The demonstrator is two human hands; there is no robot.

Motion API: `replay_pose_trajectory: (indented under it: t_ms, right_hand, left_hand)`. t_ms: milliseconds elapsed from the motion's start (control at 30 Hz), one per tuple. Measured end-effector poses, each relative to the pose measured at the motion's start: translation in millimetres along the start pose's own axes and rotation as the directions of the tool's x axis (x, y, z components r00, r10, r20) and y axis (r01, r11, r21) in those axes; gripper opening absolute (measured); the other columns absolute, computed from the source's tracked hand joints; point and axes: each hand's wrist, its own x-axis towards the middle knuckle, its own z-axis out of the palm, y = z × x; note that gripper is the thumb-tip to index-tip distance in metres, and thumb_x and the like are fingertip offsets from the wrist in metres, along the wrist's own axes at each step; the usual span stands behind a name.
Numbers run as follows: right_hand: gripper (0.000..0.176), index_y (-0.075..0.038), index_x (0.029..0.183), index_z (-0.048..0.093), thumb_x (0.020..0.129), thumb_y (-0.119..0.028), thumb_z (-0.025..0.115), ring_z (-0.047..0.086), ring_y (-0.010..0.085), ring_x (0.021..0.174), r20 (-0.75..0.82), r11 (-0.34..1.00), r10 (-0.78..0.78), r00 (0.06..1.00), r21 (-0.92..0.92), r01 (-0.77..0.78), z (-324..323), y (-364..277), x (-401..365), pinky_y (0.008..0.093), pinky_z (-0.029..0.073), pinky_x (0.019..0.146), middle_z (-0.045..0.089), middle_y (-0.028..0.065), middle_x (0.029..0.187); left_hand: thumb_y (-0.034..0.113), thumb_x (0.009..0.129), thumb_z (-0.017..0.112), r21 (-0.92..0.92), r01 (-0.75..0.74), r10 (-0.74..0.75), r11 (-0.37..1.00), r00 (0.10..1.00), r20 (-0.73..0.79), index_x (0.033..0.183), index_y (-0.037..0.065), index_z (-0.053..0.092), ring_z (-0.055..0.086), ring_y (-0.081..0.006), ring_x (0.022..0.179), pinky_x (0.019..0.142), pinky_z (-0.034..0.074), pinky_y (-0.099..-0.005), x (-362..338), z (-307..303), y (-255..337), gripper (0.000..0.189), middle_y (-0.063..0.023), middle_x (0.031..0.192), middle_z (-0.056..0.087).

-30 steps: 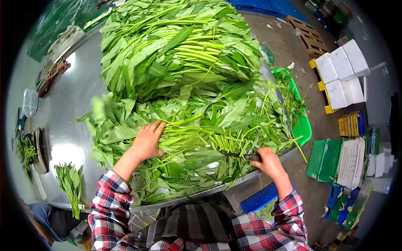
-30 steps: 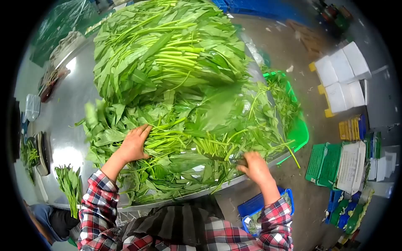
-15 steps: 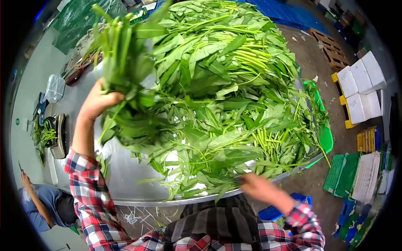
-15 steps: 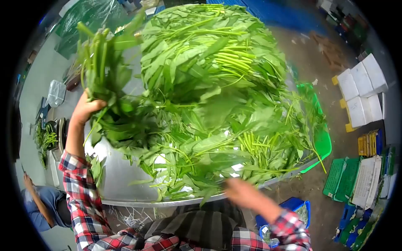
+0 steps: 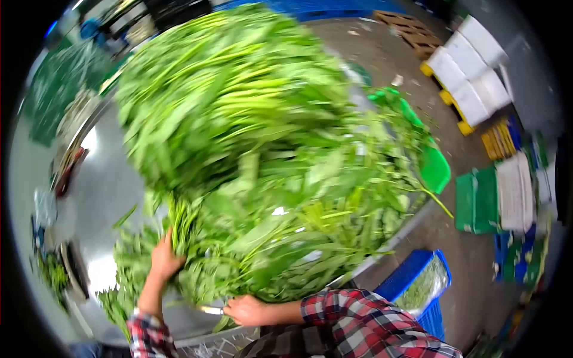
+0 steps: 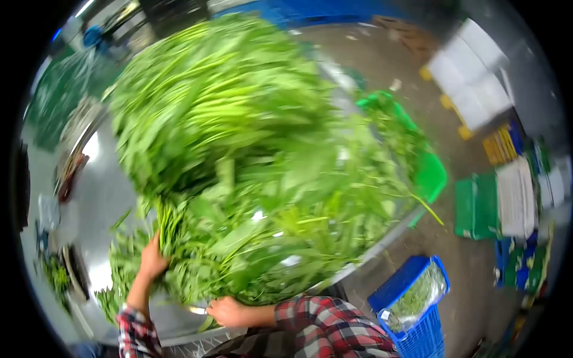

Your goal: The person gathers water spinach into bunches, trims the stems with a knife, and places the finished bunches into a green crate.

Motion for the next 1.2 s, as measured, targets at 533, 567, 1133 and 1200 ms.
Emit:
replay_pose_trajectory:
  t_ms: [533, 567, 1133, 1200]
  right_hand:
    - [0.031, -0.011, 0.095, 0.054, 0.078, -0.036, 0.047, 0.056, 0.0275, 0.05, 0.118, 0.832, 0.553, 0.825, -0.124, -0.54, -260, 244, -267, 0.0468, 0.04, 0.039, 0.054, 0.0065, 0.055]
    - [0.028, -0.014, 0.091, 0.056, 0.076, -0.037, 0.051, 0.057, 0.0268, 0.052, -0.042, 0.825, 0.551, 0.833, -0.119, -0.552, -280, 258, -290, 0.0446, 0.041, 0.04, 0.057, 0.007, 0.062]
    - [0.023, -0.003, 0.098, 0.05, 0.086, -0.022, 0.055, 0.051, 0.0182, 0.065, -0.471, 0.639, 0.735, 0.488, 0.722, -0.265, -290, 212, -314, 0.0327, 0.042, 0.058, 0.052, 0.0077, 0.075]
    - [0.026, -0.003, 0.102, 0.049, 0.086, -0.02, 0.058, 0.051, 0.014, 0.072, -0.436, 0.58, 0.728, 0.529, 0.803, -0.137, -287, 181, -292, 0.0301, 0.043, 0.065, 0.053, 0.0059, 0.076]
  left_hand:
    - [0.018, 0.061, 0.073, -0.033, -0.617, 0.617, 0.786, 0.787, -0.006, 0.128, 0.004, 0.038, 0.059, -0.0378, 0.086, 0.075, 0.049, -0.0407, 157, 36, 521, 0.077, -0.0225, 0.104, 0.058]
    - [0.018, 0.062, 0.072, 0.028, -0.567, 0.567, 0.823, 0.824, 0.006, 0.128, 0.004, 0.038, 0.059, -0.038, 0.085, 0.075, 0.049, -0.0412, 156, 8, 555, 0.076, -0.0227, 0.102, 0.058]
    - [0.027, 0.058, 0.079, 0.038, -0.283, 0.285, 0.958, 0.949, -0.137, 0.134, 0.004, 0.031, 0.042, -0.0385, 0.116, 0.097, 0.036, -0.0441, 11, 24, 278, 0.093, -0.0204, 0.124, 0.045]
    - [0.044, 0.058, 0.079, 0.054, -0.239, 0.244, 0.97, 0.929, -0.278, 0.132, -0.003, 0.032, 0.034, -0.0412, 0.122, 0.103, 0.028, -0.0456, 3, 52, 266, 0.1, -0.0253, 0.131, 0.037]
